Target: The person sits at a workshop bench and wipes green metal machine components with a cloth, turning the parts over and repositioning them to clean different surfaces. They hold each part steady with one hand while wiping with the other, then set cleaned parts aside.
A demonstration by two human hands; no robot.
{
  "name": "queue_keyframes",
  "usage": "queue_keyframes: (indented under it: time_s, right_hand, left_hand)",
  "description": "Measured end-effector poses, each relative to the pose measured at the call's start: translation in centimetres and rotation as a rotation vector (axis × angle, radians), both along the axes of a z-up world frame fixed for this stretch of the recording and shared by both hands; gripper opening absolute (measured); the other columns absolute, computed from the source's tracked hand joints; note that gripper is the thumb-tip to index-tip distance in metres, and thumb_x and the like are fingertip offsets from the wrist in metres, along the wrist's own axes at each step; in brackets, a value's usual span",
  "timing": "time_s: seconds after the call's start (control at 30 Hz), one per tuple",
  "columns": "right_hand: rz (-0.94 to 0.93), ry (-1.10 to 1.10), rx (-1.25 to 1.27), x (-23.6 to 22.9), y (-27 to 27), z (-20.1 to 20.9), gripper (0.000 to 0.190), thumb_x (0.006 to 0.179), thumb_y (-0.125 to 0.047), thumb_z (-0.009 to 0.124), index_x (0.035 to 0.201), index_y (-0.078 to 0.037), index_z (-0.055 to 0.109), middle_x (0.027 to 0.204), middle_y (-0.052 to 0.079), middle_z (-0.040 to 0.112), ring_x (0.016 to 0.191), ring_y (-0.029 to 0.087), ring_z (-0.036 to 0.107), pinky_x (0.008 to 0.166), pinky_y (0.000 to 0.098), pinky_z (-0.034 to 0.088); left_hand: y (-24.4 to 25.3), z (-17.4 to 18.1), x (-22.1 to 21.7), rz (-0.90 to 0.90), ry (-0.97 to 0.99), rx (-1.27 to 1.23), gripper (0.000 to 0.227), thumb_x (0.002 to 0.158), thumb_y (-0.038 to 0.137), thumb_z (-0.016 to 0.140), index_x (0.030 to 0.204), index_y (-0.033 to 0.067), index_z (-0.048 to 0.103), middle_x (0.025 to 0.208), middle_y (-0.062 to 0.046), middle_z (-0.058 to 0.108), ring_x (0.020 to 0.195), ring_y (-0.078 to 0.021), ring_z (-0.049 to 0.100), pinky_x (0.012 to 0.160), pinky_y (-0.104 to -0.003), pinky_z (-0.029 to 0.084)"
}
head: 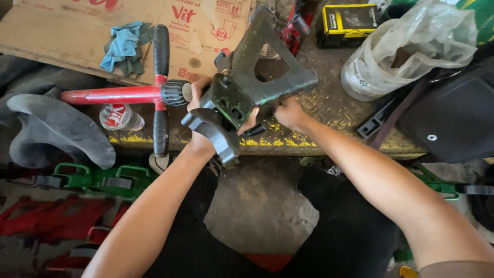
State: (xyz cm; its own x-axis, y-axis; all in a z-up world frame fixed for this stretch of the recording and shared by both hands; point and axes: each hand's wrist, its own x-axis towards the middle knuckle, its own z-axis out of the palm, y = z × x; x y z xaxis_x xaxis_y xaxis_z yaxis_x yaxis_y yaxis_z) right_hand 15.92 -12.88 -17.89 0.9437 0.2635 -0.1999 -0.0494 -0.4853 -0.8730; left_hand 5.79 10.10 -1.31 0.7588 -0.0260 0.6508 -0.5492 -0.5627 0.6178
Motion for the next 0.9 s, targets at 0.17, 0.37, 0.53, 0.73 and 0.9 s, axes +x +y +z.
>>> queue_keyframes:
  time_s: [0.17,0.37,0.53,0.73,0.9]
  right_hand:
    - [0.09,0.328,-0.173,0.1,-0.2,3.4,0.035,0.101,-0.01,0.042,0.128,-0.005,0.063,0.12,0.023,0.067,0.112,0.036,0.066,0.096,0.0472,0.056]
    - [0.285,0.296,-0.567,0.2,0.4,6.4,0.037,0.105,-0.024,0.039,0.128,-0.013,0.066,0.118,0.021,0.067,0.111,0.032,0.066,0.099,0.0495,0.052]
    - [0.365,0.146,-0.499,0.6,-2.0,5.4,0.036,0.1,-0.025,0.045,0.119,-0.013,0.073,0.113,0.017,0.071,0.108,0.029,0.066,0.098,0.0476,0.051]
    - [0.221,0.378,-0.24,2.7,-7.3,4.1,0.045,0.107,-0.028,0.034,0.106,-0.005,0.072,0.098,0.018,0.075,0.089,0.024,0.07,0.087,0.0383,0.055]
    - [-0.1,0.431,0.14,5.1,-13.5,0.9,0.029,0.11,-0.016,0.04,0.114,0.001,0.063,0.097,0.017,0.07,0.077,0.021,0.063,0.072,0.0365,0.054]
  left_hand:
    - [0.4,0.3,0.2,0.079,-0.083,0.164,0.072,0.079,0.04,0.091,0.128,0.0,0.055,0.104,-0.009,0.07,0.094,-0.0282,0.069,0.096,-0.039,0.053]
    - [0.7,-0.1,0.0,0.078,-0.155,0.208,0.069,0.081,0.038,0.091,0.128,0.002,0.057,0.106,-0.007,0.07,0.1,-0.028,0.068,0.101,-0.041,0.052]
    - [0.3,0.0,0.0,0.085,-0.164,0.206,0.07,0.079,0.038,0.091,0.128,0.0021,0.057,0.107,-0.007,0.07,0.099,-0.0293,0.068,0.099,-0.038,0.053]
    - [0.6,-0.6,0.4,0.07,-0.12,0.197,0.074,0.078,0.039,0.092,0.13,0.0021,0.055,0.11,-0.007,0.07,0.106,-0.0278,0.066,0.1,-0.037,0.052]
    - [0.8,-0.7,0.2,0.014,-0.056,0.099,0.077,0.082,0.04,0.093,0.132,0.0,0.05,0.114,-0.007,0.071,0.109,-0.0241,0.067,0.105,-0.038,0.05]
